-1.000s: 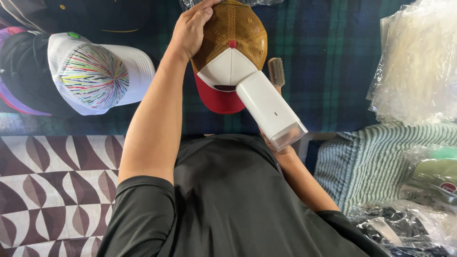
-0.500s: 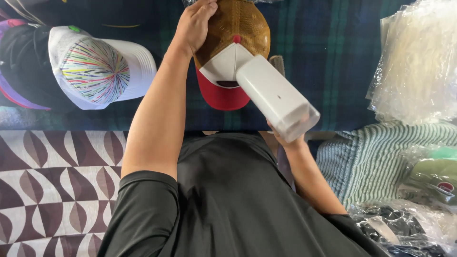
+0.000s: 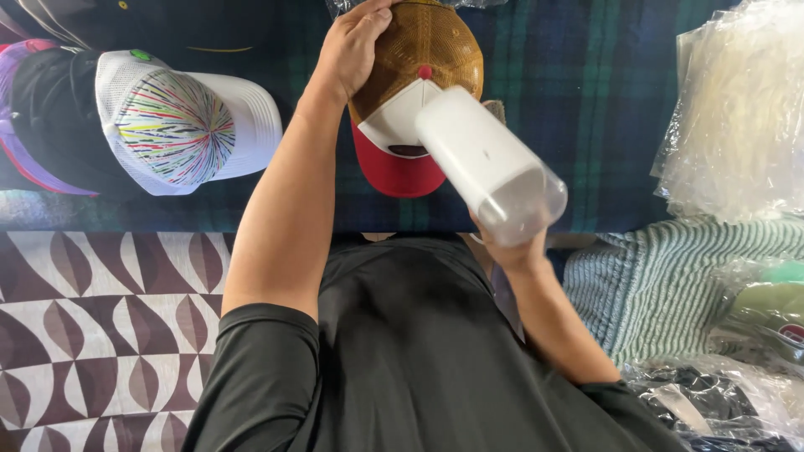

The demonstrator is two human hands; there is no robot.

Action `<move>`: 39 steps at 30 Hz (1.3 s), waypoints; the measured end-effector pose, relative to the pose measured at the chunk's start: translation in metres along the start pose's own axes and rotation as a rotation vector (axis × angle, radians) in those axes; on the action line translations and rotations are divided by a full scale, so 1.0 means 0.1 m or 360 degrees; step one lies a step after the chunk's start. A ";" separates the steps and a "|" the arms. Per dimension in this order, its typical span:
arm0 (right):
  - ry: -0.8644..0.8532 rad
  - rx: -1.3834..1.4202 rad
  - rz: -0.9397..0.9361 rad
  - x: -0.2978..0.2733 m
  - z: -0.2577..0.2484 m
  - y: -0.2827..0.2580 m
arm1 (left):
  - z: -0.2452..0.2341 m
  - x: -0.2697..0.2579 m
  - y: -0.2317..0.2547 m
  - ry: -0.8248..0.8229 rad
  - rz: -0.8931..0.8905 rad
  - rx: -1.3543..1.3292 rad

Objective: Cleaning and shaping a red and tan trucker hat using a brush and a handheld steamer.

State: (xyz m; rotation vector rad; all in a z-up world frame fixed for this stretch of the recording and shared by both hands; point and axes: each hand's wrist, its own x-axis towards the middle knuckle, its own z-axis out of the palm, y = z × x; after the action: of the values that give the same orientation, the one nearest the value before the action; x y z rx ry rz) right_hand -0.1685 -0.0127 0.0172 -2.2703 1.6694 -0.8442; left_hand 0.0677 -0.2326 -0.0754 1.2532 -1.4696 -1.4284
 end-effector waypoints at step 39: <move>-0.0139 0.0294 0.0347 0.12 0.06 -0.09 | -0.03 -0.10 0.22 -0.0061 -0.0113 -0.0146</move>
State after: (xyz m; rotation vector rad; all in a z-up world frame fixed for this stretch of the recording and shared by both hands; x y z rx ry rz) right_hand -0.1554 -0.0213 0.0210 -1.9346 1.6860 -0.8001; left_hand 0.0700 -0.2258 -0.0523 1.2380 -1.3806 -1.5568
